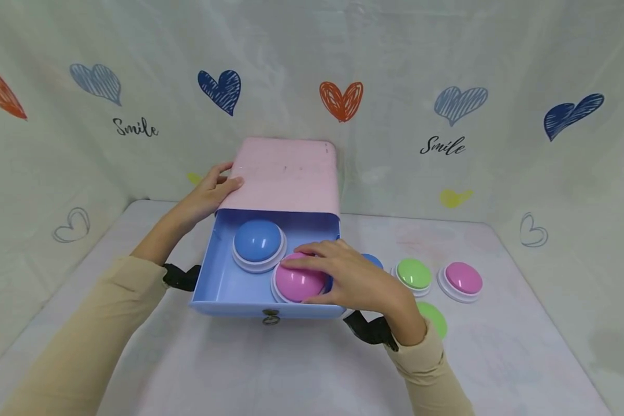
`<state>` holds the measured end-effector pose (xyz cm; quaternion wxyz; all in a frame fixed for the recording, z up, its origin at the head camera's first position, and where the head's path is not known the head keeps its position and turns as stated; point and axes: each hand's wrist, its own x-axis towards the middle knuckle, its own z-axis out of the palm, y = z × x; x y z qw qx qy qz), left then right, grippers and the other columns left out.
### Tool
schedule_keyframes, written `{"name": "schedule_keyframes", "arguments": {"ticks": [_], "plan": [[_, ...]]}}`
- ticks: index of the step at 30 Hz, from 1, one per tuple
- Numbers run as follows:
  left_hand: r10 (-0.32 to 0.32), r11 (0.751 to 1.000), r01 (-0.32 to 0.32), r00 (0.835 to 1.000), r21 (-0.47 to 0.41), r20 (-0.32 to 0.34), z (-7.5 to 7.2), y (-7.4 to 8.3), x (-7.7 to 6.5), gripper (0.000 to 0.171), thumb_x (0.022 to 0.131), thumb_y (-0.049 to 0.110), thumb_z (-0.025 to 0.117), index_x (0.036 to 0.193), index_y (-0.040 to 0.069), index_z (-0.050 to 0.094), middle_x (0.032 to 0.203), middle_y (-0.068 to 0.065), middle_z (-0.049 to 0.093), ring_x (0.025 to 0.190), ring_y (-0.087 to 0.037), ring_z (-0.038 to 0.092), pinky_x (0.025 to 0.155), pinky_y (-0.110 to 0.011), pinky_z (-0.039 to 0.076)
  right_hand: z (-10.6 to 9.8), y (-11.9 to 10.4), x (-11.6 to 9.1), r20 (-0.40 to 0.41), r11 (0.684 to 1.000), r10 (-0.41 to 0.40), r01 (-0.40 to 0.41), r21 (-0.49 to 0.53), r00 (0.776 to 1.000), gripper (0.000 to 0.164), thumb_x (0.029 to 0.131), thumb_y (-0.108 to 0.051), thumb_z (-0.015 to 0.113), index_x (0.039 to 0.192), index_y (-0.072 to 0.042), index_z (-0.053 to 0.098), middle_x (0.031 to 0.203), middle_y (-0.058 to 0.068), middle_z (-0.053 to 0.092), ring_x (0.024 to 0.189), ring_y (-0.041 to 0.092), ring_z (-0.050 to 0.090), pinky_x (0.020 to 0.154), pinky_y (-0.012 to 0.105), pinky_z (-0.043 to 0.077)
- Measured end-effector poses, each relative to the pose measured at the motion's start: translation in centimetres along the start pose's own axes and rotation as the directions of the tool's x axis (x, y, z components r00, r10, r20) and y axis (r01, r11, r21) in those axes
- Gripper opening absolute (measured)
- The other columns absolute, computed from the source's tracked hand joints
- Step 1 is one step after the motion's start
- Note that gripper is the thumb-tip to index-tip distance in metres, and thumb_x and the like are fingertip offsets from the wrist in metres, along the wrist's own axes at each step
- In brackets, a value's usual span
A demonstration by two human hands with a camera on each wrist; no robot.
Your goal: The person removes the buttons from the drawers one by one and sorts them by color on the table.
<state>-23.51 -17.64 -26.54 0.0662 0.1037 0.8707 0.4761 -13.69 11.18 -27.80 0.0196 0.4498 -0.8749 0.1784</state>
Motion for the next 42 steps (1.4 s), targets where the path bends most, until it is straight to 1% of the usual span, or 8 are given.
{"name": "schedule_keyframes", "arguments": {"ticks": [6,9,17,19,25,30,35,42], "plan": [[-0.002,1.000,0.002,1.000,0.005,0.000,-0.1,0.1,0.0,0.072,0.096,0.043,0.038,0.150,0.014,0.000,0.146,-0.027,0.021,0.125,-0.047,0.036,0.098,-0.062,0.035,0.1,-0.1,0.0,-0.040,1.000,0.025,-0.024,0.015,0.999,0.053,0.080,-0.041,0.070,0.128,-0.026,0.057,0.123,0.002,0.056,0.116,0.017,0.049,0.095,0.035,0.040],[-0.006,1.000,0.006,1.000,-0.006,0.001,-0.2,0.1,0.0,0.073,0.096,0.044,0.038,0.150,0.013,0.000,0.145,-0.027,0.021,0.125,-0.046,0.036,0.099,-0.061,0.035,0.1,-0.2,-0.1,-0.059,0.997,0.055,-0.051,0.063,0.997,0.049,0.082,-0.041,0.067,0.128,-0.027,0.057,0.121,0.001,0.055,0.112,0.016,0.048,0.092,0.034,0.043],[-0.020,1.000,0.020,1.000,-0.022,0.008,-0.2,0.1,-0.2,0.073,0.096,0.044,0.038,0.150,0.013,0.000,0.145,-0.028,0.021,0.124,-0.046,0.037,0.099,-0.061,0.035,-0.3,-0.2,-0.3,-0.189,0.975,0.036,0.008,0.223,0.981,0.029,0.088,-0.022,0.063,0.116,-0.017,0.065,0.110,0.000,0.056,0.103,0.013,0.051,0.086,0.031,0.048],[-0.021,1.000,0.021,1.000,-0.020,0.008,-0.1,0.2,-0.1,0.074,0.096,0.044,0.038,0.150,0.013,0.000,0.145,-0.028,0.022,0.124,-0.046,0.037,0.099,-0.060,0.035,-0.5,-0.3,-0.3,-0.159,0.976,0.052,-0.017,0.216,0.986,0.029,0.087,-0.024,0.064,0.115,-0.018,0.065,0.112,0.001,0.056,0.106,0.014,0.052,0.088,0.032,0.048],[-0.016,1.000,0.016,1.000,-0.009,0.008,-0.1,0.3,0.0,0.073,0.096,0.044,0.038,0.150,0.013,0.000,0.145,-0.027,0.022,0.124,-0.046,0.037,0.099,-0.060,0.035,-0.9,-0.7,0.0,0.039,0.994,0.075,-0.077,0.079,0.996,0.044,0.081,-0.034,0.070,0.123,-0.026,0.061,0.122,0.002,0.053,0.115,0.017,0.047,0.092,0.032,0.046],[-0.017,1.000,0.017,1.000,-0.007,0.004,-0.1,0.2,-0.1,0.073,0.096,0.044,0.038,0.150,0.014,0.000,0.145,-0.027,0.022,0.124,-0.046,0.037,0.098,-0.061,0.036,-1.0,-0.7,0.3,0.102,0.996,0.063,-0.068,0.049,0.993,0.054,0.078,-0.033,0.074,0.129,-0.026,0.056,0.127,0.002,0.053,0.119,0.018,0.046,0.095,0.036,0.045],[-0.014,1.000,0.014,1.000,-0.007,0.008,-0.1,0.3,0.0,0.073,0.096,0.044,0.038,0.150,0.013,0.000,0.144,-0.027,0.022,0.123,-0.046,0.038,0.098,-0.060,0.036,-1.0,-0.7,0.4,0.086,0.996,0.068,-0.073,0.059,0.994,0.053,0.078,-0.033,0.074,0.127,-0.023,0.058,0.126,0.003,0.054,0.119,0.019,0.047,0.094,0.036,0.045],[-0.011,1.000,0.011,1.000,-0.012,0.010,-0.1,0.2,-0.1,0.073,0.096,0.043,0.038,0.150,0.013,0.000,0.145,-0.027,0.021,0.125,-0.046,0.036,0.098,-0.061,0.035,-0.8,-0.4,0.3,-0.031,0.992,0.059,-0.055,0.115,0.998,0.047,0.078,-0.031,0.071,0.122,-0.019,0.061,0.119,0.000,0.057,0.111,0.014,0.048,0.089,0.029,0.046]]}}
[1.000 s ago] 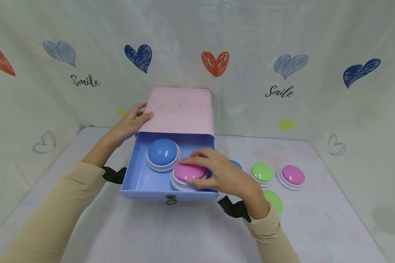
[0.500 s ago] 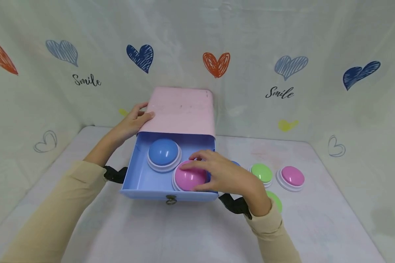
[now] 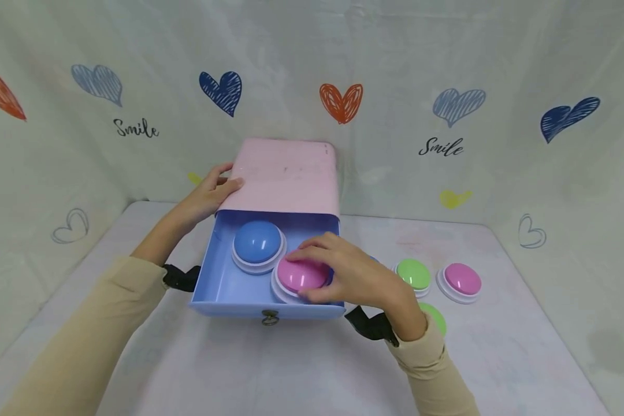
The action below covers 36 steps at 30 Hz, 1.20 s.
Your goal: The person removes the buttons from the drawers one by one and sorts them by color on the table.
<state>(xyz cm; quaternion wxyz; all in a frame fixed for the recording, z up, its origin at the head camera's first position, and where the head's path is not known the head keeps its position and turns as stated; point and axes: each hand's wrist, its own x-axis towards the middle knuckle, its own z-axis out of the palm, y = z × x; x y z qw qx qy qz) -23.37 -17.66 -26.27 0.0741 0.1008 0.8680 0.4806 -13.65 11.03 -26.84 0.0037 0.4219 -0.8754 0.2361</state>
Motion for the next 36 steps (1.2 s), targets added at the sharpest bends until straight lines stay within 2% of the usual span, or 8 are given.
{"name": "schedule_keyframes", "arguments": {"ticks": [8,14,18,24,27,31,33,36], "plan": [[-0.007,1.000,0.007,1.000,-0.006,-0.002,-0.1,0.0,-0.1,0.073,0.096,0.044,0.038,0.150,0.013,0.000,0.146,-0.027,0.020,0.125,-0.046,0.036,0.099,-0.061,0.035,-0.8,0.1,-0.9,-0.174,0.995,0.021,-0.004,0.099,0.985,0.049,0.078,-0.025,0.071,0.125,-0.020,0.058,0.123,0.002,0.050,0.115,0.014,0.045,0.086,0.030,0.050],[-0.011,1.000,0.011,1.000,0.002,0.000,-0.2,0.1,-0.1,0.073,0.096,0.044,0.038,0.150,0.014,0.000,0.146,-0.026,0.020,0.125,-0.046,0.036,0.098,-0.061,0.035,-2.6,0.7,-2.9,-0.404,0.993,-0.031,0.074,0.092,0.914,0.055,0.073,-0.013,0.076,0.125,-0.014,0.059,0.123,0.006,0.052,0.113,0.018,0.051,0.080,0.031,0.054],[-0.009,1.000,0.009,1.000,0.005,0.002,-0.2,0.1,0.0,0.073,0.096,0.044,0.037,0.150,0.015,-0.001,0.146,-0.026,0.019,0.125,-0.046,0.036,0.098,-0.061,0.035,-3.5,1.3,-5.0,-0.475,0.996,-0.019,0.056,0.063,0.880,0.057,0.069,-0.006,0.077,0.123,-0.012,0.059,0.123,0.007,0.053,0.112,0.019,0.052,0.083,0.021,0.051],[-0.003,1.000,0.003,1.000,0.003,0.003,0.0,-0.1,0.1,0.071,0.097,0.043,0.037,0.150,0.015,-0.001,0.146,-0.027,0.020,0.124,-0.046,0.036,0.097,-0.062,0.036,-3.6,3.1,-9.5,-0.482,0.992,0.116,-0.125,0.012,0.868,0.062,0.066,-0.001,0.079,0.124,-0.012,0.059,0.122,0.006,0.052,0.112,0.009,0.047,0.085,0.006,0.041],[-0.006,1.000,0.006,1.000,0.001,0.005,0.0,-0.1,0.0,0.071,0.097,0.042,0.037,0.150,0.014,-0.001,0.146,-0.027,0.019,0.125,-0.046,0.036,0.098,-0.062,0.036,-3.3,4.1,-12.0,-0.462,0.967,0.229,-0.255,0.007,0.857,0.064,0.068,-0.002,0.079,0.126,-0.015,0.057,0.122,0.005,0.049,0.110,-0.002,0.042,0.082,0.001,0.038],[-0.008,1.000,0.008,1.000,-0.004,0.006,-0.1,-0.1,0.0,0.072,0.096,0.042,0.038,0.150,0.013,-0.001,0.146,-0.027,0.019,0.125,-0.046,0.035,0.099,-0.062,0.035,-2.6,5.9,-15.2,-0.459,0.933,0.323,-0.359,0.010,0.828,0.061,0.070,-0.004,0.078,0.126,-0.014,0.057,0.120,0.007,0.048,0.102,-0.010,0.039,0.078,-0.002,0.036],[-0.002,1.000,0.002,1.000,0.002,0.006,-0.1,0.0,0.0,0.073,0.096,0.043,0.038,0.150,0.013,-0.001,0.146,-0.027,0.019,0.125,-0.047,0.034,0.098,-0.062,0.034,-2.2,6.9,-16.6,-0.452,0.914,0.367,-0.404,0.015,0.813,0.059,0.071,-0.006,0.078,0.126,-0.012,0.057,0.119,0.008,0.048,0.099,-0.007,0.041,0.076,-0.002,0.037],[0.005,1.000,-0.005,1.000,0.002,0.005,-0.2,0.0,0.1,0.073,0.096,0.043,0.038,0.150,0.013,-0.001,0.146,-0.027,0.019,0.125,-0.047,0.034,0.098,-0.062,0.034,-1.5,8.4,-18.4,-0.421,0.877,0.442,-0.480,0.017,0.793,0.056,0.072,-0.011,0.078,0.124,-0.008,0.057,0.118,0.012,0.048,0.099,0.010,0.048,0.071,0.001,0.040]]}}
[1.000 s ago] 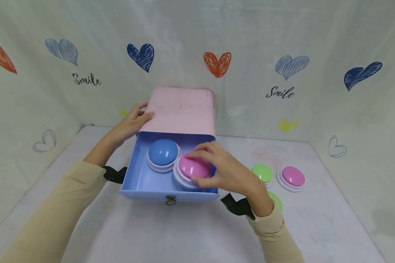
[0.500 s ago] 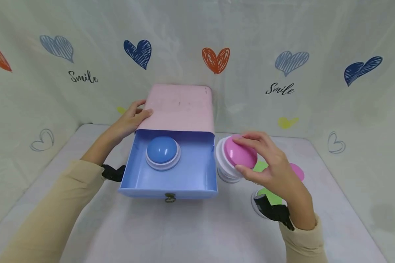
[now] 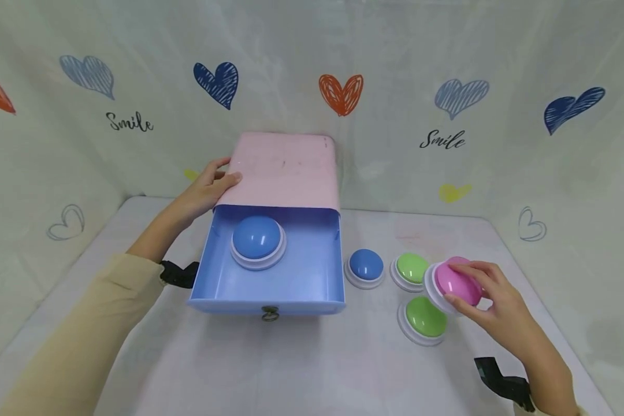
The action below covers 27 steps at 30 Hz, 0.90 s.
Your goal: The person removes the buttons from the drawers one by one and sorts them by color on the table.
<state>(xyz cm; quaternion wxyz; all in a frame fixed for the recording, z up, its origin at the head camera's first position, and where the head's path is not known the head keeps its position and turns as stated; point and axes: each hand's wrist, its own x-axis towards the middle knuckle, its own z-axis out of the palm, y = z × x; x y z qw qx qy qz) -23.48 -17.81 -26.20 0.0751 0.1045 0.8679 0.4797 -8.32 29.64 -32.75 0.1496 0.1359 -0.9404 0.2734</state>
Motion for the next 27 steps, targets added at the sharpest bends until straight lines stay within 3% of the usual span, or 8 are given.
{"name": "schedule_keyframes", "arguments": {"ticks": [5,7,10,13,15,23,27], "plan": [[-0.010,1.000,0.010,1.000,-0.002,0.000,-0.1,0.1,0.0,0.073,0.096,0.043,0.038,0.150,0.013,-0.001,0.146,-0.027,0.019,0.125,-0.047,0.035,0.098,-0.063,0.034,0.5,3.1,-1.3,0.064,0.992,0.114,-0.110,-0.055,0.991,0.054,0.074,-0.017,0.078,0.121,-0.003,0.057,0.113,0.019,0.049,0.093,0.037,0.054,0.063,0.011,0.047],[-0.008,1.000,0.008,1.000,0.004,0.000,0.0,0.1,-0.1,0.072,0.096,0.043,0.038,0.150,0.013,-0.001,0.145,-0.027,0.020,0.125,-0.047,0.035,0.098,-0.063,0.035,0.8,4.2,-1.8,0.072,0.987,0.149,-0.143,-0.076,0.986,0.053,0.074,-0.019,0.078,0.120,-0.002,0.058,0.111,0.020,0.050,0.092,0.039,0.055,0.063,0.017,0.050],[-0.004,1.000,0.004,1.000,0.006,0.000,0.0,0.1,-0.1,0.072,0.096,0.043,0.037,0.150,0.013,-0.001,0.145,-0.027,0.020,0.124,-0.047,0.035,0.097,-0.063,0.035,1.2,5.5,-2.3,0.101,0.973,0.208,-0.195,-0.123,0.973,0.054,0.076,-0.023,0.076,0.121,0.000,0.057,0.109,0.022,0.049,0.091,0.040,0.055,0.067,0.035,0.054],[-0.002,1.000,0.002,1.000,0.005,0.001,0.1,0.2,0.0,0.072,0.096,0.042,0.038,0.150,0.013,-0.001,0.145,-0.027,0.020,0.124,-0.047,0.035,0.097,-0.062,0.035,1.5,6.5,-2.6,0.159,0.953,0.282,-0.256,-0.164,0.946,0.057,0.080,-0.029,0.072,0.124,0.002,0.053,0.112,0.027,0.046,0.094,0.045,0.052,0.075,0.055,0.050],[-0.003,1.000,0.003,1.000,0.005,0.003,0.1,0.2,0.0,0.072,0.096,0.043,0.038,0.150,0.013,-0.001,0.145,-0.027,0.020,0.125,-0.047,0.035,0.098,-0.062,0.035,1.6,7.0,-2.8,0.197,0.940,0.320,-0.286,-0.185,0.927,0.060,0.081,-0.032,0.071,0.126,0.002,0.051,0.114,0.029,0.043,0.097,0.048,0.050,0.079,0.061,0.046],[-0.004,1.000,0.004,1.000,0.000,-0.003,0.1,0.2,-0.1,0.072,0.096,0.042,0.038,0.150,0.013,0.000,0.145,-0.027,0.020,0.124,-0.047,0.035,0.097,-0.062,0.036,1.5,7.9,-3.2,0.253,0.917,0.386,-0.339,-0.212,0.887,0.066,0.081,-0.040,0.069,0.127,0.001,0.048,0.115,0.031,0.040,0.100,0.049,0.047,0.081,0.064,0.043],[-0.004,1.000,0.004,1.000,-0.003,-0.004,0.0,0.1,-0.1,0.073,0.096,0.043,0.038,0.150,0.013,-0.001,0.146,-0.027,0.020,0.124,-0.047,0.035,0.097,-0.062,0.035,1.3,8.1,-3.3,0.276,0.908,0.406,-0.353,-0.224,0.871,0.067,0.081,-0.041,0.069,0.127,0.003,0.048,0.110,0.029,0.042,0.094,0.044,0.049,0.079,0.059,0.046]]}}
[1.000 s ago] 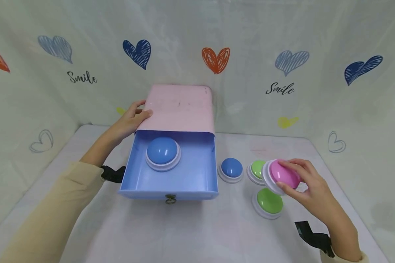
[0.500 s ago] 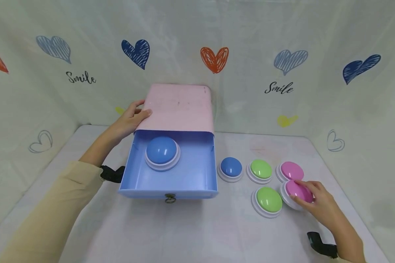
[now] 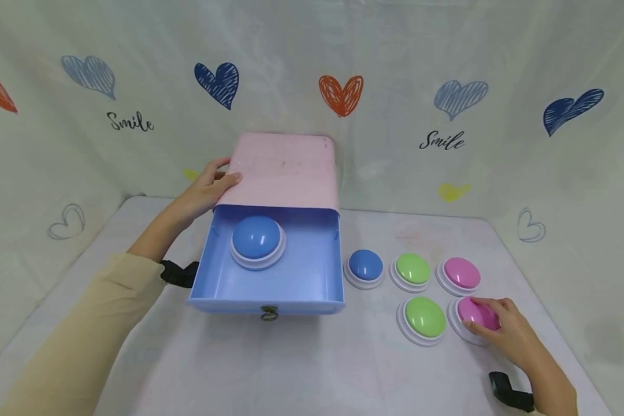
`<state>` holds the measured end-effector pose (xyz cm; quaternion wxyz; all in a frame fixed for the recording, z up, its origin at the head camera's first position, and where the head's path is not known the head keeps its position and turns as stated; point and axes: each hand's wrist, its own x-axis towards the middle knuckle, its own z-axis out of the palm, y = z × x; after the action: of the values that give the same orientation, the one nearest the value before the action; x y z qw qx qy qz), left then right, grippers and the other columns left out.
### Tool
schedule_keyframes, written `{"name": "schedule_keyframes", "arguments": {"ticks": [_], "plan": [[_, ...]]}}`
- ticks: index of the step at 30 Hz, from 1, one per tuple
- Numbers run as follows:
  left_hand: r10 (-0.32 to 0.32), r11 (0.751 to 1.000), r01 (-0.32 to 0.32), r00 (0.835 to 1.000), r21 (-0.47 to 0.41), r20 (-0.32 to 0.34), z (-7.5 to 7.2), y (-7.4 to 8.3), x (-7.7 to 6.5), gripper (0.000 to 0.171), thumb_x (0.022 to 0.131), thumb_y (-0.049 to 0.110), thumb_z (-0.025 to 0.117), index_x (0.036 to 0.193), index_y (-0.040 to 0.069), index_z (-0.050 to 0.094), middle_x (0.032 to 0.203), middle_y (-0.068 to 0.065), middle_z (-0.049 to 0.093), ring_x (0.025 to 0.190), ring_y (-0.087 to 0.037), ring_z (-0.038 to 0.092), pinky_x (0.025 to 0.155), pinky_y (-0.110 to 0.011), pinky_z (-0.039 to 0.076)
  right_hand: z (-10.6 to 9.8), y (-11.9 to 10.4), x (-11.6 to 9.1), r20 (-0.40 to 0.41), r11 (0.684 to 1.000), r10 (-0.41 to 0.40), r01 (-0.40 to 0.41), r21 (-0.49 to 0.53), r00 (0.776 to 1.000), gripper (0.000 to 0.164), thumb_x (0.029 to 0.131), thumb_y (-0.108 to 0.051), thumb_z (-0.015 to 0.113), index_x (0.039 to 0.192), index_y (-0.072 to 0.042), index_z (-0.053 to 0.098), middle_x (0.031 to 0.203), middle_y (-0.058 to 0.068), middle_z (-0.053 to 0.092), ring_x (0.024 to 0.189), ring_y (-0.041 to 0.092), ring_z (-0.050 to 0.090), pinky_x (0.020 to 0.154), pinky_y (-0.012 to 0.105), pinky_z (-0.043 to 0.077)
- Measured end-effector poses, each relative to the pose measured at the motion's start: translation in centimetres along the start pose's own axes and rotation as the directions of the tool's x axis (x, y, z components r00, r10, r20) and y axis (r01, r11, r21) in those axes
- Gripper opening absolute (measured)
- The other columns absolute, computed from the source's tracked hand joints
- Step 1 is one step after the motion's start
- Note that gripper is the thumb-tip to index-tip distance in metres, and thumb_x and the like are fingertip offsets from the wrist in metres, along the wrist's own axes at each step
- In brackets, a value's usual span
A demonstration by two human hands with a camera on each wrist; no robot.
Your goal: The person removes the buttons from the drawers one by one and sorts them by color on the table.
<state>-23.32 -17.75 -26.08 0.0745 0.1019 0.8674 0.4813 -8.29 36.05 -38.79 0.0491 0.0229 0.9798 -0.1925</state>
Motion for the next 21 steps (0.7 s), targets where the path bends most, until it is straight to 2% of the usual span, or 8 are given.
{"name": "schedule_keyframes", "arguments": {"ticks": [4,8,14,21], "plan": [[-0.006,1.000,0.006,1.000,-0.001,0.008,-0.03,0.08,0.10,0.073,0.096,0.043,0.038,0.150,0.013,-0.001,0.146,-0.027,0.019,0.125,-0.047,0.035,0.098,-0.062,0.035,-0.14,0.05,0.07,0.021,1.000,0.017,-0.017,-0.006,1.000,0.068,0.080,-0.043,0.069,0.125,0.004,0.049,0.104,0.025,0.044,0.088,0.036,0.050,0.075,0.053,0.049],[-0.006,1.000,0.006,1.000,0.005,0.007,-0.05,0.16,0.06,0.073,0.096,0.043,0.038,0.150,0.013,-0.001,0.146,-0.027,0.019,0.124,-0.047,0.035,0.098,-0.062,0.035,-0.32,-0.05,0.18,0.064,0.999,0.047,-0.047,-0.002,0.997,0.069,0.079,-0.045,0.069,0.124,0.004,0.049,0.101,0.023,0.044,0.087,0.035,0.049,0.074,0.051,0.050],[-0.003,1.000,0.003,1.000,0.007,0.002,-0.08,0.15,0.11,0.073,0.096,0.043,0.038,0.150,0.013,-0.001,0.145,-0.027,0.020,0.124,-0.047,0.035,0.097,-0.062,0.035,-0.34,-0.29,0.24,0.064,1.000,0.029,-0.028,-0.015,0.998,0.060,0.078,-0.038,0.072,0.117,0.003,0.052,0.093,0.020,0.042,0.082,0.031,0.048,0.068,0.043,0.047],[0.001,1.000,-0.001,1.000,0.004,0.001,0.01,-0.03,0.03,0.073,0.096,0.043,0.038,0.150,0.013,-0.001,0.146,-0.027,0.019,0.125,-0.047,0.035,0.097,-0.063,0.036,-0.44,-0.33,0.62,0.130,0.994,0.107,-0.105,-0.023,0.986,0.078,0.076,-0.056,0.066,0.123,0.003,0.047,0.101,0.027,0.042,0.091,0.043,0.048,0.078,0.058,0.046]]}}
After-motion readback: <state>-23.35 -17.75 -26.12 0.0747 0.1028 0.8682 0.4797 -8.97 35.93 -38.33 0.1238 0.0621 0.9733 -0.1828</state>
